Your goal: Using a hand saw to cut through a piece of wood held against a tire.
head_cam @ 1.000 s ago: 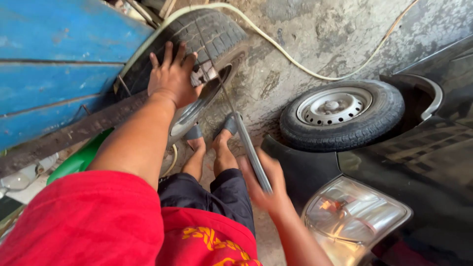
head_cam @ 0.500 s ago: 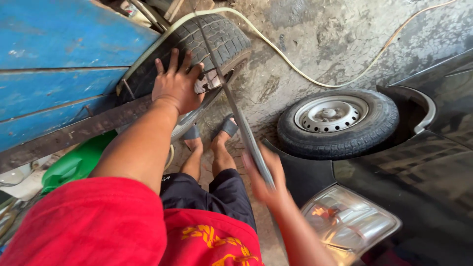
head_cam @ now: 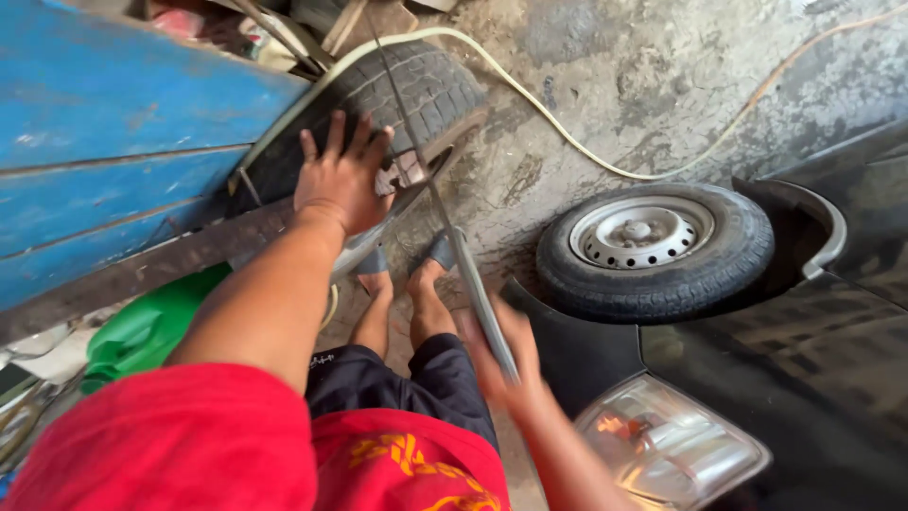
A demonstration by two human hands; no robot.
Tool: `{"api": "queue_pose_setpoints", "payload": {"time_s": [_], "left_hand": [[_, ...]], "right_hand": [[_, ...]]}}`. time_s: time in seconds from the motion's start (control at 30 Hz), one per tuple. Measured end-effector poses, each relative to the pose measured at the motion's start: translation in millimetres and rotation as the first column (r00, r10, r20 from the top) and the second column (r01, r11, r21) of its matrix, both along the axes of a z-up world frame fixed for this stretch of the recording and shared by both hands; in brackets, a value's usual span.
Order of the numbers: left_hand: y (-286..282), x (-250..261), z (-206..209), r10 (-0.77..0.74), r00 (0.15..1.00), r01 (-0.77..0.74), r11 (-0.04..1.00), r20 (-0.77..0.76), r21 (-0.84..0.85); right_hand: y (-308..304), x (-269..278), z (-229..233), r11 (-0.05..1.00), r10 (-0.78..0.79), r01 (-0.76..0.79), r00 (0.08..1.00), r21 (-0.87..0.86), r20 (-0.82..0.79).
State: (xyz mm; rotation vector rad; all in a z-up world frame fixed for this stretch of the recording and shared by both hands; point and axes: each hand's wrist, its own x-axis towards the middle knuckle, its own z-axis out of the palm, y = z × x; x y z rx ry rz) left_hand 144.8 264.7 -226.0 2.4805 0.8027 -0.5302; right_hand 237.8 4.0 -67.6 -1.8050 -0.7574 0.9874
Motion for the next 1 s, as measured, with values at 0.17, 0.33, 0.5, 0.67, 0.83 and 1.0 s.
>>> {"api": "queue_pose_setpoints", "payload": {"time_s": [0.17,0.33,0.5,0.67,0.83,1.0], "left_hand": [[-1,-7,1,-0.004,1.000,0.005,0.999,-0.026,0.033],[0,-1,3,-0.004,1.000,0.004,1.000,0.011,-0.003],[3,0,6,0.028,1.000,-0.028,1.000,-0.010,-0.012],[3,-5,1,0.005,1.000,-0.006,1.000,-0.015,-0.007],[-3,-1,4,-0.032,0.999,0.032,0.999,-0.014,-0.002],[7,4,6,0.029,0.998,-0.030,0.999,-0.053,-0.018]], "right_hand": [[-80,-21,45,0.981,-0.084,0.063,0.991,-0.185,-0.104],[15,6,-27,0.992,-0.032,0.030,0.999,-0.124,-0.020],[-32,-2,16,0.995,0.025,-0.032,0.997,-0.094,-0.070],[-70,-17,28,0.964,-0.141,0.101,0.978,-0.247,-0.151],[16,7,-35,0.994,-0.061,0.059,0.998,-0.087,-0.026],[-87,-21,38,0.956,-0.053,0.021,0.994,-0.293,-0.100]]}}
